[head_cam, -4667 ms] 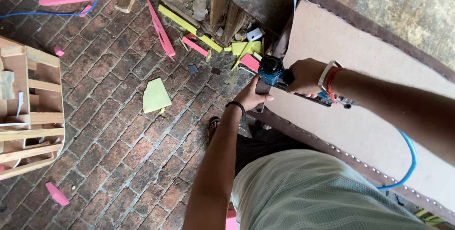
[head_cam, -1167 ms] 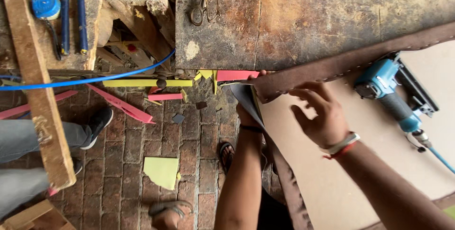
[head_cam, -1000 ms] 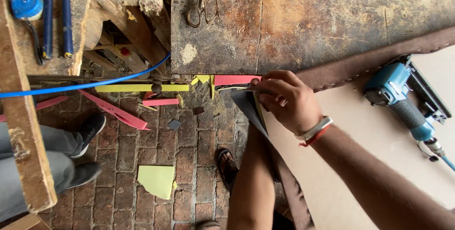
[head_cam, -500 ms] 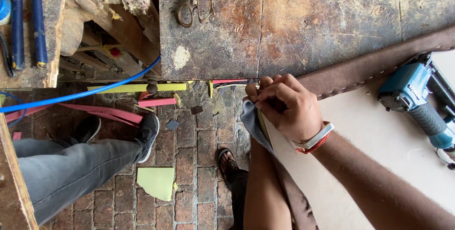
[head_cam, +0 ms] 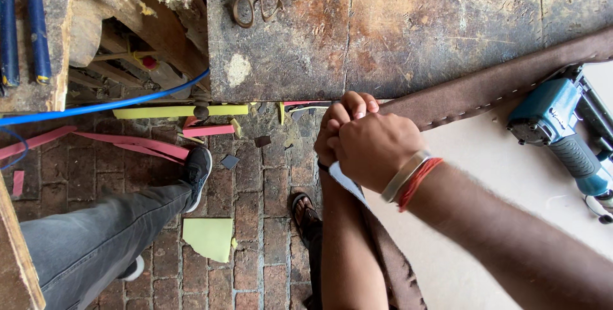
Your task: The person staples brown fabric onto a rectangular board using a pneumatic staple gun, then trims excess fabric with scissors. They fold and staple the edges, flip the board to work on the opposite side, and continue trimming and stapling until the fabric is secured around the perimeter.
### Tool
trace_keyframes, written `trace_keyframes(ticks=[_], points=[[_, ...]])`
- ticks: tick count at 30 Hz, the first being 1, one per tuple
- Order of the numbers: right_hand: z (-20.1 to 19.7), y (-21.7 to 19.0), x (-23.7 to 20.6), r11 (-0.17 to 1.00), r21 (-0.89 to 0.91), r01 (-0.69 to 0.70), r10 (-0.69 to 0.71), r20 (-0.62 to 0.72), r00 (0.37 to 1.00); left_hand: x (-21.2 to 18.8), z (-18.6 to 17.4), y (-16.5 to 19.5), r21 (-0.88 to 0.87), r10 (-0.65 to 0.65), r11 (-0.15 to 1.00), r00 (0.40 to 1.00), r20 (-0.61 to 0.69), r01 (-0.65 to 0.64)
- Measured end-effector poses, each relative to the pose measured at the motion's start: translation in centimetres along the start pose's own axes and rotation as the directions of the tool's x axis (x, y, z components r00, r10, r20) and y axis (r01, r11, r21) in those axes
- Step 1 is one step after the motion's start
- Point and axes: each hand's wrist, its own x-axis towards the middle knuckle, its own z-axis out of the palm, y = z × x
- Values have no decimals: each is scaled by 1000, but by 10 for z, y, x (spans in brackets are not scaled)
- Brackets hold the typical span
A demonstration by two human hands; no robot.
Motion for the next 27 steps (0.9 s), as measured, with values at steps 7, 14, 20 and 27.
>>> trace_keyframes(ticks=[7,14,20,27], points=[[24,56,12,714,656,246,-172,-177,969,-3,-6,-9,-92,-89,992,995,-42,84],[31,71,28,619,779,102,-83,-65,994,-7,15,11,57,-220,970,956,-196,235],[30,72,35,650,750,122,-143,-37,989,-19,26,16,294,-35,945,939,-343,142],[36,65,33,700,661,269,-162,-220,962,-24,-11,11,171,-106,974,966,-237,149]])
